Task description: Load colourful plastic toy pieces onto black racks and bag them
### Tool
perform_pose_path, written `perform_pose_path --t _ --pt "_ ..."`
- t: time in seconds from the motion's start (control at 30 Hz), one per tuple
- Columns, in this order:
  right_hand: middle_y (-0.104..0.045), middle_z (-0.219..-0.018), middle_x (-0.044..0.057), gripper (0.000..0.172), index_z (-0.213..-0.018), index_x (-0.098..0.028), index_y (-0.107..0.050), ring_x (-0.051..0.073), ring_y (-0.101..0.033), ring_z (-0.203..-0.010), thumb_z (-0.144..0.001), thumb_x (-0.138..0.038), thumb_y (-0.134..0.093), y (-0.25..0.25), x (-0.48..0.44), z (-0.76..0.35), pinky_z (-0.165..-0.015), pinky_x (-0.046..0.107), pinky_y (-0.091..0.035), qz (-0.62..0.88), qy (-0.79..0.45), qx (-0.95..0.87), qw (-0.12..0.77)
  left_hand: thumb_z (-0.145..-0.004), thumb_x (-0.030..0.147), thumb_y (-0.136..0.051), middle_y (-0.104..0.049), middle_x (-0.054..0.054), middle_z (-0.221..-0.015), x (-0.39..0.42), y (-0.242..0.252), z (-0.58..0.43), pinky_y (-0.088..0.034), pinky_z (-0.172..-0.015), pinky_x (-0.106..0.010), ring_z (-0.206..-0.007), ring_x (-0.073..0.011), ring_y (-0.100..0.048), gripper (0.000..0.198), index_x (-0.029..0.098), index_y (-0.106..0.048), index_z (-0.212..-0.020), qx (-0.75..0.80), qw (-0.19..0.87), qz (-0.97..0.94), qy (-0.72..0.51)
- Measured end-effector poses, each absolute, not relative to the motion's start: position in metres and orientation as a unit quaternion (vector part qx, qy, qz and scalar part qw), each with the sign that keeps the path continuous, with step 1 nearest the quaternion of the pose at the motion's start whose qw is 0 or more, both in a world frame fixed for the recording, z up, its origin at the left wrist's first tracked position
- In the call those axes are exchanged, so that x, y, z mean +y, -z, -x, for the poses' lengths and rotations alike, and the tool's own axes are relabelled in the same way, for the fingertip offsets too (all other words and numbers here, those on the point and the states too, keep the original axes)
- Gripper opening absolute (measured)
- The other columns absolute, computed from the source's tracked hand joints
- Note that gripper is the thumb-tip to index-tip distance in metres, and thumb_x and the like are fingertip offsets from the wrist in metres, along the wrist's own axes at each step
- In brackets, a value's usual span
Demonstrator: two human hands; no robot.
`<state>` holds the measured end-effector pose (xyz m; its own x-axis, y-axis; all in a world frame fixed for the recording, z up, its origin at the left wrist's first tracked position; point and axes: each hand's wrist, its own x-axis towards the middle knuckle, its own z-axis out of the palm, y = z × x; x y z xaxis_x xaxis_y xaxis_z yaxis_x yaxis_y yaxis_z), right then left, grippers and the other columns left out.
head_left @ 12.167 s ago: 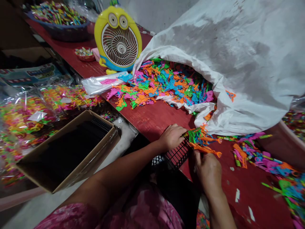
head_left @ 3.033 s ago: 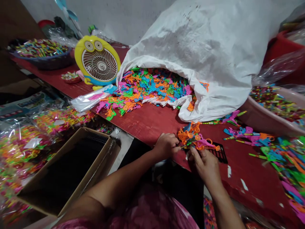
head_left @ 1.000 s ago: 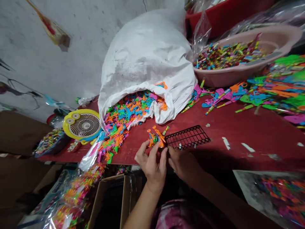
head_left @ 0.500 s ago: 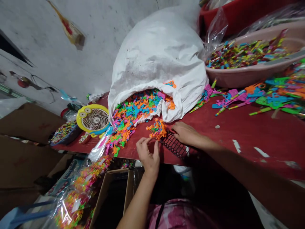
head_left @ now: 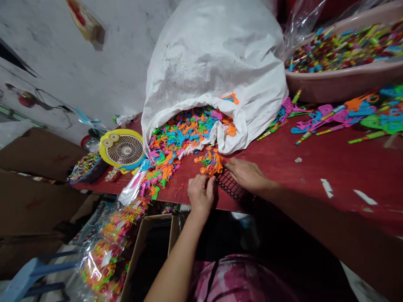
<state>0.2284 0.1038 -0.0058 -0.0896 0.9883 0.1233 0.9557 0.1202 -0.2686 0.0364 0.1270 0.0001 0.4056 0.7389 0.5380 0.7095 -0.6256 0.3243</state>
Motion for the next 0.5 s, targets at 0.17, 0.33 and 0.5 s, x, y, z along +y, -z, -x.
perform_pose_path --t 0.17,0.33,0.5 --pt "-0.063 -0.1 0.01 0.029 -0.099 -0.015 -0.065 0.019 -0.057 -0.088 -0.1 -0.025 -0.038 0.0132 0.1045 -0.2279 -0.07 0.027 -0.034 0.658 -0.043 -0.737 0.147 -0.094 0.033 -0.054 -0.061 -0.001 -0.07 0.1294 -0.0008 -0.0378 -0.041 -0.068 -0.025 -0.068 -0.0137 -0.057 0.026 0.019 -0.058 -0.072 0.439 0.076 -0.835 -0.323" --pt "-0.064 -0.103 0.011 0.03 -0.104 -0.014 -0.065 0.02 -0.057 -0.09 -0.1 -0.024 -0.037 0.0114 0.1046 -0.2276 -0.071 0.028 -0.035 0.654 -0.044 -0.742 0.137 -0.091 0.029 -0.057 -0.059 0.0 -0.071 0.1337 -0.003 -0.0427 -0.039 -0.064 -0.024 -0.067 -0.013 -0.055 0.021 0.019 -0.058 -0.073 0.452 0.127 -0.826 -0.312" --pt "-0.064 -0.105 0.014 0.034 -0.106 -0.013 -0.065 0.022 -0.058 -0.092 -0.101 -0.023 -0.033 0.0096 0.1034 -0.224 -0.075 0.03 -0.039 0.655 -0.045 -0.744 0.129 -0.09 0.029 -0.059 -0.058 0.0 -0.069 0.137 0.0038 -0.0419 -0.038 -0.061 -0.023 -0.065 -0.0123 -0.053 0.022 0.018 -0.06 -0.071 0.449 0.181 -0.809 -0.333"
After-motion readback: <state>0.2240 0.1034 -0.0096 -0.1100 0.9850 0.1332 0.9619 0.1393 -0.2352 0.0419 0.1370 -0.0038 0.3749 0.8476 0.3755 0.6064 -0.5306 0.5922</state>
